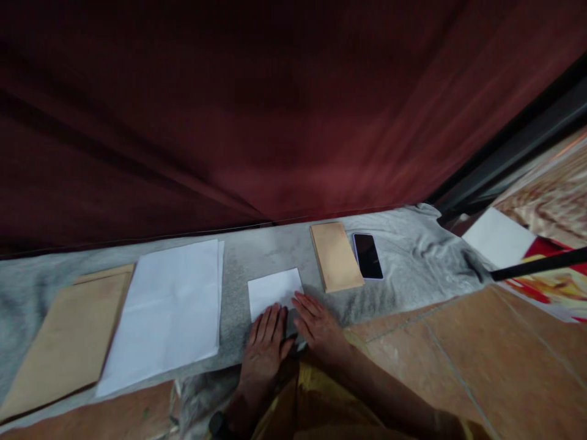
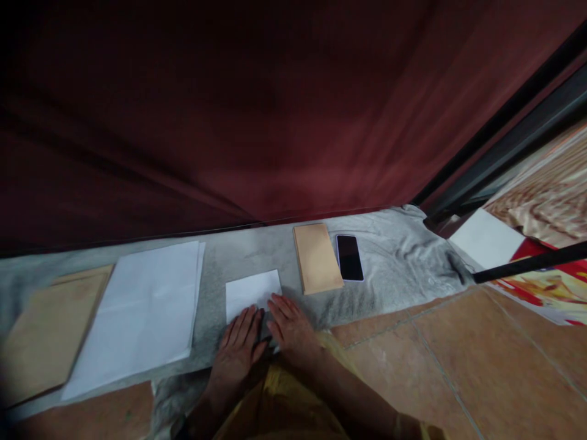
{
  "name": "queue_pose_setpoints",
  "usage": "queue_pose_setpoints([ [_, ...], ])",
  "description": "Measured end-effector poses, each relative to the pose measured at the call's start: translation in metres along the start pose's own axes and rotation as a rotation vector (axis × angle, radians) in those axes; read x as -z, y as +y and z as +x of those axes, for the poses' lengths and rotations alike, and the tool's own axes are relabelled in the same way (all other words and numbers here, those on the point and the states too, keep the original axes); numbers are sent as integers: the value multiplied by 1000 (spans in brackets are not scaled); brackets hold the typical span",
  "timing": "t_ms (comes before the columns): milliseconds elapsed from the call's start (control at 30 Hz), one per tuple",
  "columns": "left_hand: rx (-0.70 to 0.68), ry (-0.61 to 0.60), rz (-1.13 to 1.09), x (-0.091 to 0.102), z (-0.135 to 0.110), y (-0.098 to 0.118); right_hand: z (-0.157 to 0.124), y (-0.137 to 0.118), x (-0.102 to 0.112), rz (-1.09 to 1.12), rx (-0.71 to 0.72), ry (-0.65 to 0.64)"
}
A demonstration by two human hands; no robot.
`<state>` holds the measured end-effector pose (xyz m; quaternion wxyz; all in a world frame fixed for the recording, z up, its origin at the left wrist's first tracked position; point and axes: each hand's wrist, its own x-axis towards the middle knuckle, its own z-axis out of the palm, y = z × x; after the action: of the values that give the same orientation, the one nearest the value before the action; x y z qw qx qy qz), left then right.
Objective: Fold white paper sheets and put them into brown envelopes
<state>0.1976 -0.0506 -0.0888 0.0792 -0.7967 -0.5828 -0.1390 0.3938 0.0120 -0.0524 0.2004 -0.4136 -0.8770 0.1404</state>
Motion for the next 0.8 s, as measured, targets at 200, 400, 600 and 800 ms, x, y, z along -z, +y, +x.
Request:
queue_pose_setpoints([
  [200,20,-21,7,3,-4,0,30,-1,-28,-116,56,-52],
  [400,118,-81,-70,13,19,-2,25,4,-33,-150,45,-6],
  [600,185,-63,-73,9,63,-8,25,4,-42,-166,58,38],
  [800,208,-91,-91,-4,61,-15,22,10,-43,-118,89,66],
])
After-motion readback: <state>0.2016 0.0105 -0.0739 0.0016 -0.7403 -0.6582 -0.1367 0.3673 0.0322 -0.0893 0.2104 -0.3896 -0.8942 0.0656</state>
